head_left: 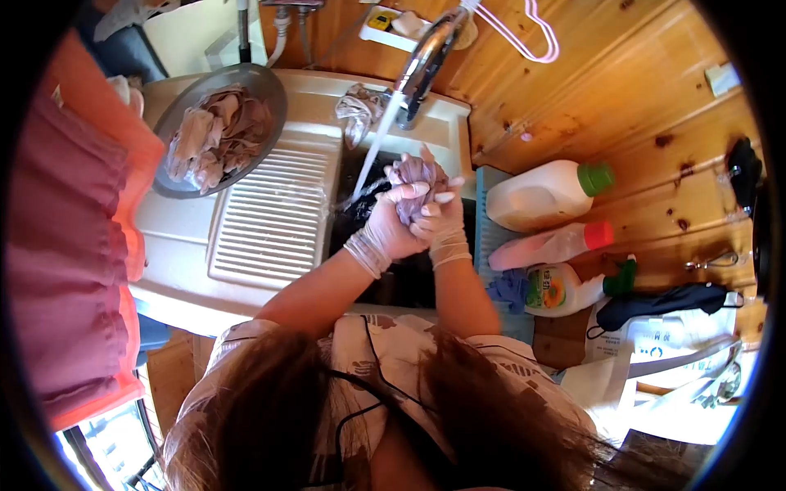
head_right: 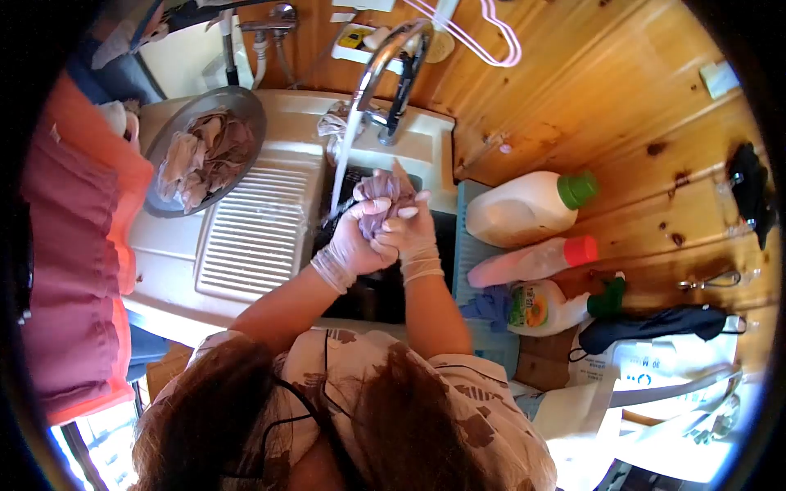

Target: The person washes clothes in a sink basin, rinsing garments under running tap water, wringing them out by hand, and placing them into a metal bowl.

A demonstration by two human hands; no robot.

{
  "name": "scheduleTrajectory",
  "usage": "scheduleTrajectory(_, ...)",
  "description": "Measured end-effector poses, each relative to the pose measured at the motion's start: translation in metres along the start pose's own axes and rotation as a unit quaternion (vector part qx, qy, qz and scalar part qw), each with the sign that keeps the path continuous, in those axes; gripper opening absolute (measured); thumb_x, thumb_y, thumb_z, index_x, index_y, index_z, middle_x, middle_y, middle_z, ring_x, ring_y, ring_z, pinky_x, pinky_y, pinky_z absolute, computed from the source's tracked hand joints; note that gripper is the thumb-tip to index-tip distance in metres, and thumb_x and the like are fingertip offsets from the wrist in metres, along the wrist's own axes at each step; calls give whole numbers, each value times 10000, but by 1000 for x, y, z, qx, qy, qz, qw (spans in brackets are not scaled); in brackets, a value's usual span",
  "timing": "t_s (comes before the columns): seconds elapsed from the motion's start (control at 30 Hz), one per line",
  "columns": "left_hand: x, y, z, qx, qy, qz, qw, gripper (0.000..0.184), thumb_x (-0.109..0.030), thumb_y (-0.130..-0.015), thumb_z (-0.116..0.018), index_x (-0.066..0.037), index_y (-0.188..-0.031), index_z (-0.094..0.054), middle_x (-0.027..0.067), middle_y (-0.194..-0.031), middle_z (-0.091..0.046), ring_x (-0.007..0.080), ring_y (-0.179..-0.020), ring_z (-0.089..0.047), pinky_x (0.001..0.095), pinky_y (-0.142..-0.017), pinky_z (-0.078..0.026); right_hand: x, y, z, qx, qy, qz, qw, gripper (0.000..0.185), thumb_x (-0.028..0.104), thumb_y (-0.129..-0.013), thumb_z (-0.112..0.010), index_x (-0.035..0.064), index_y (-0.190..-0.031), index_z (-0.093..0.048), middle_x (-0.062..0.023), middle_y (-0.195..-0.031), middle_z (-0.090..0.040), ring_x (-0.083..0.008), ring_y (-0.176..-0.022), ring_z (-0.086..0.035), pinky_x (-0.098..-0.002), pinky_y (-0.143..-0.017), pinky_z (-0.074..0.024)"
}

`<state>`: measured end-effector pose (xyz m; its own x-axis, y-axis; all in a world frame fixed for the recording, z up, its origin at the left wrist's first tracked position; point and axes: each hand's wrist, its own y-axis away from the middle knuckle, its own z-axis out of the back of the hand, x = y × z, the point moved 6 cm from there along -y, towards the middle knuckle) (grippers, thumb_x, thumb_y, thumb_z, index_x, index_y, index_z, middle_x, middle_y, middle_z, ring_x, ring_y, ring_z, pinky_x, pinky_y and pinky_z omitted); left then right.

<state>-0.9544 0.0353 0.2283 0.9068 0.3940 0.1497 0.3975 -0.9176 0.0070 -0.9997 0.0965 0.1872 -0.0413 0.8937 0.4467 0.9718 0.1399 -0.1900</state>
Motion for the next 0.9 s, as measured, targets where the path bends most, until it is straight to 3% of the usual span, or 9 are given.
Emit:
scheduleTrajectory(0.03,12,-1,-8,38,28,-2,999,422,-196,-806,-579,7,-1165,-489,24,-791,-523,123,-651,-500,220,-580,-437,1,11,-45,-14,-29,-2,999,729,601,-779,-551,203,-1367,-385,-101,-1283,-480,-402,-1165,-429,-511,-856,-438)
scheduleTrajectory(0.13,36,-1,4,2,26,-14,1000,440,-86,-800,-556,-30,-1223,-451,76,-1120,-516,224,-1041,-500,306,-907,-415,18,19,-39,38,-12,2,999,674,640,-709,-606,191,-1204,-521,-76,-1325,-418,-346,-1114,-466,-421,-792,-445)
scheduleTrajectory(0.17,39,3,-9,-57,-23,-59,996,438,-65,-819,-551,-24,-1239,-432,60,-1015,-522,182,-902,-516,258,-791,-444,25,17,-47,75,-4,-13,997,434,492,-757,-677,152,-996,-551,-43,-1107,-484,-287,-1006,-484,-384,-771,-440)
scheduleTrajectory(0.23,43,2,-2,60,72,127,987,370,-76,-847,-558,-34,-1200,-456,32,-893,-497,119,-753,-471,191,-632,-419,41,11,-70,110,28,-39,993,266,294,-789,-687,130,-845,-485,-30,-922,-448,-223,-914,-459,-375,-746,-435)
scheduleTrajectory(0.4,22,6,-10,-133,-280,138,941,161,-187,-827,-638,-75,-877,-533,-36,-605,-405,51,-452,-319,194,-380,-260,56,2,-75,26,294,-130,947,232,64,-758,-660,115,-796,-436,-6,-830,-428,-125,-776,-450,-280,-669,-426)
scheduleTrajectory(0.57,-13,-1,26,-281,-671,75,681,182,-217,-717,-694,-83,-719,-572,-17,-550,-440,67,-390,-341,220,-351,-235,38,-6,-27,-3,671,-70,738,154,19,-703,-649,49,-757,-508,8,-669,-490,-104,-621,-476,-267,-591,-432)
scheduleTrajectory(0.7,-34,-7,82,-209,-912,-68,346,200,-209,-720,-605,-32,-803,-641,151,-799,-663,297,-756,-641,368,-684,-507,7,13,6,-113,751,10,650,169,2,-704,-590,33,-656,-432,-31,-575,-391,-126,-582,-383,-303,-536,-378)
scheduleTrajectory(0.8,-27,8,98,-162,-960,-10,226,229,-265,-810,-499,-85,-829,-640,170,-826,-657,334,-800,-634,434,-719,-499,-14,39,51,-251,672,-15,697,166,-23,-716,-560,51,-621,-447,-24,-556,-425,-128,-557,-438,-290,-516,-384)
scheduleTrajectory(0.9,-31,34,93,-266,-924,41,272,239,-283,-816,-503,-91,-845,-643,166,-833,-656,336,-819,-632,430,-726,-500,-37,55,70,-344,469,-72,810,188,-35,-728,-561,67,-604,-465,-8,-548,-439,-124,-518,-454,-279,-489,-379)
